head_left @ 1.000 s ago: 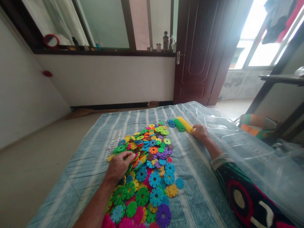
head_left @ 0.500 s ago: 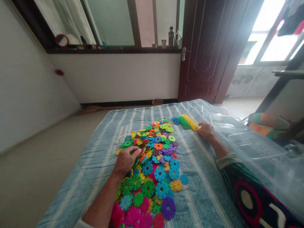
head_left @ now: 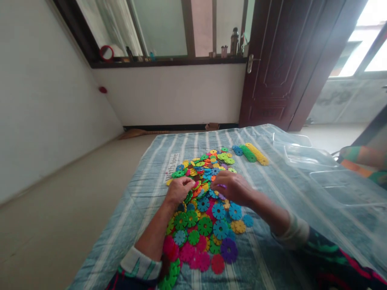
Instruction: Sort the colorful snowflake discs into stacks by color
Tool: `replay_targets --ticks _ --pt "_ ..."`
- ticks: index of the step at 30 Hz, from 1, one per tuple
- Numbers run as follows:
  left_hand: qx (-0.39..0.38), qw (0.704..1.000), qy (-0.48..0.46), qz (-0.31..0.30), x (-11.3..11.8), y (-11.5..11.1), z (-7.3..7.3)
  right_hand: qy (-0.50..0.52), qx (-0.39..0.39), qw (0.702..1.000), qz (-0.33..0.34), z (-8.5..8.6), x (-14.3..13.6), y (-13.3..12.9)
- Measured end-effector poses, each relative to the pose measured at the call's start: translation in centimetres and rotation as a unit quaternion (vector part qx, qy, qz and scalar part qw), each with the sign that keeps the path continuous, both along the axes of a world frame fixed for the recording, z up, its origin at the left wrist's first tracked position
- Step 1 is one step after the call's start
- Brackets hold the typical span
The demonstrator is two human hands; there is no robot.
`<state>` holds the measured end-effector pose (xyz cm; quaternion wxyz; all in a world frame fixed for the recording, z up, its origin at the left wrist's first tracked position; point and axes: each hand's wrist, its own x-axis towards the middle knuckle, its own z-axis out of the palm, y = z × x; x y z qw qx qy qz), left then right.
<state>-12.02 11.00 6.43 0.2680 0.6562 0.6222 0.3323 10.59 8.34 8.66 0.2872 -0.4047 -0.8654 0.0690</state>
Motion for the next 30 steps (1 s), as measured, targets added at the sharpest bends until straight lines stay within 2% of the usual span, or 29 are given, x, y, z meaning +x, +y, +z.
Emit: replay_targets --ticks 1,3,9,17,22,27,30 --pt "-0.002 1.0 -0.003 0.001 0.0 0.0 0.0 -0.019 0.012 0.999 0.039 -0.2 -1.3 -0.7" --pt "-0.002 1.0 -0.008 0.001 0.0 -0.1 -0.1 -0.043 0.034 0.996 0.076 -0.8 -3.3 -1.7" --pt "0.011 1.0 -0.021 0.001 0.0 0.3 -0.3 -0.069 0.065 0.993 0.072 -2.4 -5.7 -2.2" --pt "0.034 0.999 -0.025 0.011 0.0 0.3 -0.4 -0.081 0.104 0.99 0.055 -2.8 -6.4 -3.2" --pt "0.051 0.998 -0.018 0.027 -0.1 0.3 -0.5 -0.061 0.109 0.992 0.014 -3.4 -6.0 -2.8" --pt "0.059 0.997 -0.011 0.045 -0.3 0.3 -0.6 -0.071 0.073 0.99 0.1 -2.6 -5.5 -3.4" --pt "0.068 0.996 -0.005 0.05 -0.3 0.3 -0.7 -0.094 0.058 0.987 0.119 -2.1 -5.5 -3.8"
